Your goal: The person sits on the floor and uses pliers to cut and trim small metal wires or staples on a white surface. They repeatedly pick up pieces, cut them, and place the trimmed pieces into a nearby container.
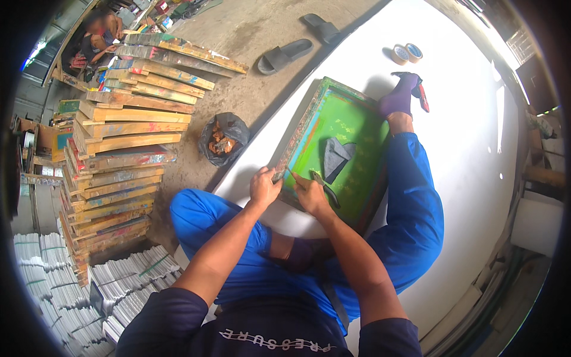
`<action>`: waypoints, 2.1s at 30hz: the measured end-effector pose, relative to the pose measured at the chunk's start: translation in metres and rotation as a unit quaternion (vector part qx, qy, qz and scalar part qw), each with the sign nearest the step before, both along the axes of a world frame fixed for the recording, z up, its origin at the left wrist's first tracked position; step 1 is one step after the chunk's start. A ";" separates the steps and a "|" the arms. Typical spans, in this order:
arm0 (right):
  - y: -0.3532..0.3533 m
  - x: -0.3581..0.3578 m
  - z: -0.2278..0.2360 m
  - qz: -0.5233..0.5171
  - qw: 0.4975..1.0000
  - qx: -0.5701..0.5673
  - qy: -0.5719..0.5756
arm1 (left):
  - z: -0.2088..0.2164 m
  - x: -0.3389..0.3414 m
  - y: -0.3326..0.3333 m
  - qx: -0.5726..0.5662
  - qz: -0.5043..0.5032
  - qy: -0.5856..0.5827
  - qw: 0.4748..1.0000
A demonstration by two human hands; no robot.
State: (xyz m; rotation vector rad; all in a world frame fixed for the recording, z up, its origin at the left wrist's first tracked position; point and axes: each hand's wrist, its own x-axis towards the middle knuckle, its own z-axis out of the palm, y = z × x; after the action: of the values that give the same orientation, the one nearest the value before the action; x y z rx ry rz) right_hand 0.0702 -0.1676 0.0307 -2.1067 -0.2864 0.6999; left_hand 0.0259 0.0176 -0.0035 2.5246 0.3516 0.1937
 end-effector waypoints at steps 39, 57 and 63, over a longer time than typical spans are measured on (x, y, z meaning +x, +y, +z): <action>-0.013 0.034 -0.049 -0.049 0.966 0.205 0.152 | 0.003 -0.001 0.004 -0.022 -0.012 0.031 0.999; 0.003 -0.004 0.030 0.123 0.951 -0.224 -0.174 | 0.006 -0.002 0.002 -0.037 -0.002 0.031 0.999; 0.019 -0.006 0.038 0.183 0.919 -0.306 -0.167 | -0.003 -0.004 0.003 -0.026 -0.004 -0.010 1.000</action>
State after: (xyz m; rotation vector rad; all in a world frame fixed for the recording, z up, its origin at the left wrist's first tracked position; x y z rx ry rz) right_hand 0.0645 -0.1488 0.0684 -2.8198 -0.7448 0.6983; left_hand 0.0223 0.0209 -0.0069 2.4711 0.3348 0.2034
